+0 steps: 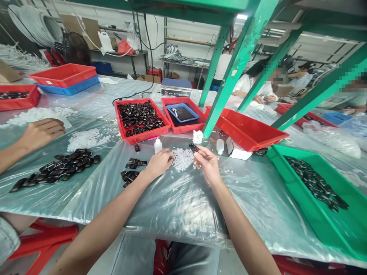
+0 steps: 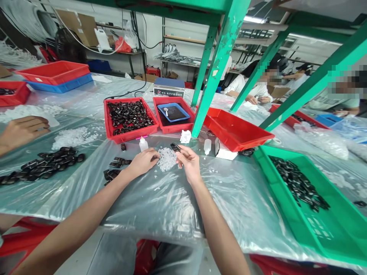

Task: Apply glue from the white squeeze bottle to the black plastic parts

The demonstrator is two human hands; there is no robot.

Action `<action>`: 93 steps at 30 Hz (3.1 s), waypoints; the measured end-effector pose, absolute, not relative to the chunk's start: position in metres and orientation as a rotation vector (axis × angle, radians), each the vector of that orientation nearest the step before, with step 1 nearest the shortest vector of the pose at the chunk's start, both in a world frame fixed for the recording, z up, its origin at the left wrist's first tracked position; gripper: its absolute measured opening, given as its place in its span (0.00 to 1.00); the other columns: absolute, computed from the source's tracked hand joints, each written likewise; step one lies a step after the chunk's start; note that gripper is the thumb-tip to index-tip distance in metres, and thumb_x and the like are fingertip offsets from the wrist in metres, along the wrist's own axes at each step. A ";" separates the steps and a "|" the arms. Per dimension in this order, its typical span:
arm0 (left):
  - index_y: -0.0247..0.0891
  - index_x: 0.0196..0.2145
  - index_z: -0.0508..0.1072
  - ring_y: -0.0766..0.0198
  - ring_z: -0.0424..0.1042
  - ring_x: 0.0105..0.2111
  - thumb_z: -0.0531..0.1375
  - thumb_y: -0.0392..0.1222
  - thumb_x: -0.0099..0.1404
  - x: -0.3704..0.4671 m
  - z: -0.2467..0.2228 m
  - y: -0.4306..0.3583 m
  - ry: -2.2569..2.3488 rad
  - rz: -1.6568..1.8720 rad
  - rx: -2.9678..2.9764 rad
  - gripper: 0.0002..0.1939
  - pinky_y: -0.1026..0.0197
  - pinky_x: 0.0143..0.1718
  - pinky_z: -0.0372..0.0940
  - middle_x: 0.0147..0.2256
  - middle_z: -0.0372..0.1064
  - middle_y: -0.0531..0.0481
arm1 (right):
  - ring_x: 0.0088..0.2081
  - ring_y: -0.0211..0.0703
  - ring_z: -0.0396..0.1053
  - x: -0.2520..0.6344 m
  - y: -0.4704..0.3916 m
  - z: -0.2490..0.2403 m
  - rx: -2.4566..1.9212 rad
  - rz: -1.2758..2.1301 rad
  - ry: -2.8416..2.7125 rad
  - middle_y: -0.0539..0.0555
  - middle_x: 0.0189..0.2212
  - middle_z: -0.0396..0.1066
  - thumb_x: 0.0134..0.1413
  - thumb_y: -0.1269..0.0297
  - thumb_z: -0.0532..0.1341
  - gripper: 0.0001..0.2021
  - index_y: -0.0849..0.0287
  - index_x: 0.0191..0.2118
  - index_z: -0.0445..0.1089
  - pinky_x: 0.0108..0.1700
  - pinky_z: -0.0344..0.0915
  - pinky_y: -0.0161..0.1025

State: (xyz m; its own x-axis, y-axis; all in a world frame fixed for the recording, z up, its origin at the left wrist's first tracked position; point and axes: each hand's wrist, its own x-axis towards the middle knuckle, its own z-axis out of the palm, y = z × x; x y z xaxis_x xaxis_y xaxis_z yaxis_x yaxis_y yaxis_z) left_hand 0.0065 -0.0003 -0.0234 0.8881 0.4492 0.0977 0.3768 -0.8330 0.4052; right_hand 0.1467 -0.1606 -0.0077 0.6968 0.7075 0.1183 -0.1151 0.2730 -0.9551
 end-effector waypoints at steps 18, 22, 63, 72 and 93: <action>0.36 0.33 0.79 0.62 0.73 0.33 0.70 0.49 0.57 0.012 -0.006 -0.013 0.322 0.743 1.463 0.13 0.60 0.38 0.67 0.33 0.77 0.48 | 0.22 0.37 0.64 0.141 -0.158 -0.015 -1.302 0.669 -0.754 0.50 0.25 0.74 0.46 0.56 0.74 0.19 0.57 0.44 0.78 0.20 0.57 0.34; 0.37 0.33 0.79 0.64 0.71 0.31 0.70 0.50 0.57 0.013 -0.008 -0.015 0.315 0.730 1.474 0.14 0.60 0.35 0.65 0.32 0.77 0.48 | 0.22 0.37 0.64 0.140 -0.158 -0.014 -1.309 0.679 -0.779 0.50 0.25 0.74 0.46 0.55 0.74 0.19 0.57 0.44 0.79 0.20 0.57 0.34; 0.40 0.30 0.74 0.60 0.71 0.30 0.61 0.43 0.65 0.002 -0.014 0.002 0.434 0.474 2.279 0.08 0.61 0.33 0.63 0.30 0.74 0.49 | 0.22 0.38 0.62 0.144 -0.160 -0.012 -1.397 0.615 -0.749 0.50 0.23 0.72 0.46 0.54 0.74 0.19 0.56 0.43 0.80 0.20 0.58 0.36; 0.41 0.24 0.74 0.56 0.73 0.29 0.60 0.36 0.61 -0.001 -0.016 -0.002 0.564 0.257 2.548 0.09 0.59 0.31 0.61 0.28 0.75 0.47 | 0.21 0.37 0.63 0.142 -0.158 -0.014 -1.406 0.612 -0.758 0.50 0.24 0.73 0.44 0.54 0.74 0.19 0.56 0.42 0.80 0.20 0.57 0.35; 0.38 0.38 0.78 0.61 0.72 0.35 0.59 0.46 0.69 -0.004 0.000 0.001 0.181 0.566 2.029 0.11 0.61 0.35 0.63 0.37 0.77 0.47 | 0.21 0.36 0.64 0.143 -0.158 -0.019 -1.420 0.692 -0.832 0.51 0.28 0.76 0.45 0.53 0.75 0.17 0.54 0.40 0.82 0.19 0.56 0.34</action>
State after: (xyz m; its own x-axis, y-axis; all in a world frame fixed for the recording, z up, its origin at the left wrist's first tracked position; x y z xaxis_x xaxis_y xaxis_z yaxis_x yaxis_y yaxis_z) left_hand -0.0043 0.0005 0.0002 0.8803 0.3536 0.3163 -0.1044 -0.5060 0.8562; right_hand 0.1431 -0.1580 -0.0191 0.5544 0.8282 0.0817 0.0710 0.0508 -0.9962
